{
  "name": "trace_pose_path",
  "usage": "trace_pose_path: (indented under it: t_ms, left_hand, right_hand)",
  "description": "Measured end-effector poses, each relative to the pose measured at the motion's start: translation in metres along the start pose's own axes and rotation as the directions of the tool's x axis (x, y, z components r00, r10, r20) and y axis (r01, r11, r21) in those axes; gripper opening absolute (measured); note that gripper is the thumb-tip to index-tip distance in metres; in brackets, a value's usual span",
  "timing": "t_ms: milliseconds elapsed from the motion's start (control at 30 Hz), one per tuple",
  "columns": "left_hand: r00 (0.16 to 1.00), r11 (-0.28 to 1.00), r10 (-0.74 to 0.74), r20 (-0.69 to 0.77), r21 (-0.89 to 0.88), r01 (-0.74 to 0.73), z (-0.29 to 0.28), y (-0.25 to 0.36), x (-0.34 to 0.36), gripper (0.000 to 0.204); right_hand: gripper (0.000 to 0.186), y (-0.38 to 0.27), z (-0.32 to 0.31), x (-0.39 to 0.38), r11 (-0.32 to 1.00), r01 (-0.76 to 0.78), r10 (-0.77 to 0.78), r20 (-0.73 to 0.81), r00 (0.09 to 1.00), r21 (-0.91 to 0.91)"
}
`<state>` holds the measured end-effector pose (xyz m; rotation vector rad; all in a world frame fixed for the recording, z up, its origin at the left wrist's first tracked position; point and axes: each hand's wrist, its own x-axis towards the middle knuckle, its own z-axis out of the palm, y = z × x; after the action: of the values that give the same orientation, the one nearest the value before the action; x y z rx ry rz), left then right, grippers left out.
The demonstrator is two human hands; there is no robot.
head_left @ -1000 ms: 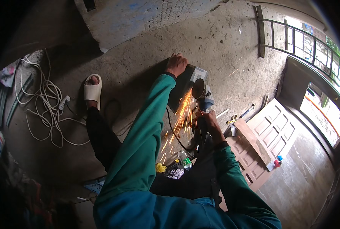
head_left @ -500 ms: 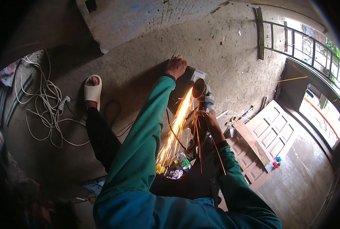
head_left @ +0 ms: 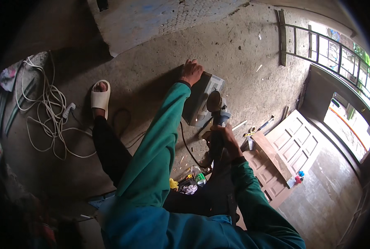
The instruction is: The person uses an angle grinder to cut openings into a metal electrical box. They hold the box by hand and rotate it to grind along several sides, creating visible sparks as the tool interacts with the metal surface.
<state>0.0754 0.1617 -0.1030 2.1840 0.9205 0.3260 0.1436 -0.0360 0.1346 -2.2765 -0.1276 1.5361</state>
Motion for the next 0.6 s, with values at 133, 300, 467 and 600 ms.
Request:
trace_pose_path:
  t_ms: [133, 300, 467, 600]
  left_hand:
    - [0.993, 0.986, -0.112, 0.031, -0.118, 0.115, -0.034, 0.006, -0.019, 0.032]
    - [0.882, 0.884, -0.438, 0.175, -0.093, 0.458, -0.105, -0.039, -0.104, 0.041]
    - [0.844, 0.847, -0.491, 0.217, -0.109, 0.521, -0.203, -0.032, -0.219, 0.035]
    - [0.74, 0.669, -0.605, 0.294, -0.316, 0.673, -0.262, 0.07, -0.27, 0.035]
  right_hand:
    - [0.019, -0.002, -0.009, -0.041, 0.976, 0.209, -0.21, -0.022, 0.977, -0.063]
    - [0.02, 0.016, -0.032, -0.059, 0.975, -0.016, 0.014, 0.011, 1.0, 0.221]
    - [0.02, 0.069, -0.051, -0.051, 0.938, -0.019, 0.013, 0.021, 1.0, 0.345]
    - [0.02, 0.056, -0.04, -0.086, 0.875, 0.02, -0.017, -0.011, 1.0, 0.483]
